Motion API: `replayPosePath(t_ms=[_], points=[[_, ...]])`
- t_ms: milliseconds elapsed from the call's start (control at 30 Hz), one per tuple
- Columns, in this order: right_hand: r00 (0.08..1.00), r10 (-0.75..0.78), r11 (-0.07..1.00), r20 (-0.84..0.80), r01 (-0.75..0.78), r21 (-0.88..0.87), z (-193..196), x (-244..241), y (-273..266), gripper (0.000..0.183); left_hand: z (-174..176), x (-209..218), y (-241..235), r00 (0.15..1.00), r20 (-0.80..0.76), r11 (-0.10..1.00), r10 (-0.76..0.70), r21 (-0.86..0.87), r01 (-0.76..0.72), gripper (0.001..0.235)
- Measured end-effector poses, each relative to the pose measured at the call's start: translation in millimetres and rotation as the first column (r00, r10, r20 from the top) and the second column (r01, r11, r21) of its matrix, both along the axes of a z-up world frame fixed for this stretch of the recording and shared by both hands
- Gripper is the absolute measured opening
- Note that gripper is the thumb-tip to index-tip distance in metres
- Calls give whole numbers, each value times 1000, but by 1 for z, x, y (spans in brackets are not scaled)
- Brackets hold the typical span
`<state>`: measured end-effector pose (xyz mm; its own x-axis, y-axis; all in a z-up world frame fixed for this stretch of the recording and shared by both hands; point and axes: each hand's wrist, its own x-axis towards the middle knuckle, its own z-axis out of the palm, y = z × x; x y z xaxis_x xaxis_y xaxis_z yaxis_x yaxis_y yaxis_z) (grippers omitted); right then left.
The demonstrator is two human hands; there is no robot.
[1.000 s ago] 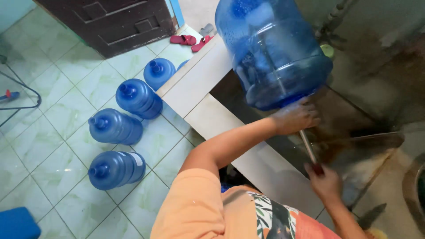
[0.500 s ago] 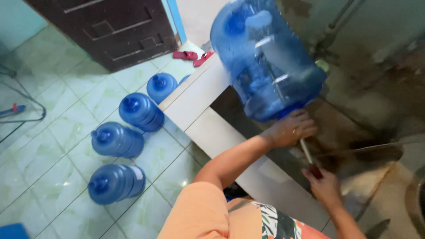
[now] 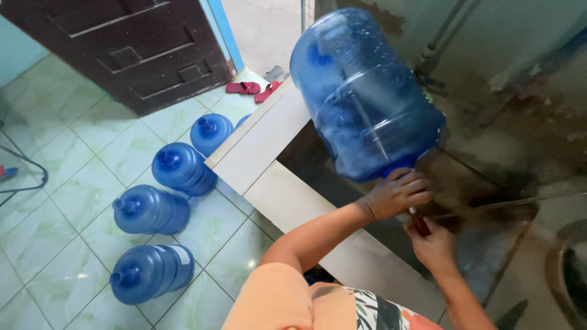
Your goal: The recorder is washing a large blue plastic water dispenser bottle at a sink using a long-handled brush and soapy water.
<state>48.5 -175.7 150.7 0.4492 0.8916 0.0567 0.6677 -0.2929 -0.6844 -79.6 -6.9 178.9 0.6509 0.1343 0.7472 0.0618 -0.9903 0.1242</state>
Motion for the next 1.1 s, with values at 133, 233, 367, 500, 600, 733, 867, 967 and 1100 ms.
replayPosePath(t_ms=[133, 233, 367, 500, 600, 733, 867, 967, 1100], points=[[987, -48, 958, 153, 88, -273, -35, 38, -53, 37, 28, 6, 12, 938, -299, 981, 174, 136, -139, 28], [1000, 25, 968, 19, -19, -249, -92, 82, -113, 38, 41, -7, 29, 791, -575, 969, 210, 230, -90, 21], [977, -31, 897, 213, 121, -425, -65, 44, -82, 46, -2, 17, 14, 858, -514, 983, 24, 168, 73, 29], [915, -174, 964, 364, 234, -128, -27, 3, -8, 51, -16, 21, -7, 895, -443, 977, -47, 166, 133, 33], [948, -196, 905, 249, 272, -326, -37, 6, -38, 55, 21, -1, 3, 857, -509, 987, -83, 75, 141, 41], [955, -253, 740, 155, 294, -605, -100, 67, -80, 60, 25, -2, 14, 892, -449, 990, -50, 93, 102, 50], [918, -217, 905, 331, 317, -285, -73, 18, -37, 50, 3, 8, -1, 939, -330, 991, -100, 55, 125, 43], [931, -173, 974, 322, 210, -81, -18, 3, -17, 44, 4, 11, -5, 954, -284, 992, -96, 52, 116, 35], [937, -225, 946, 267, 276, -171, -38, 40, -76, 41, 19, 0, 10, 958, -279, 993, -66, 78, 92, 31]])
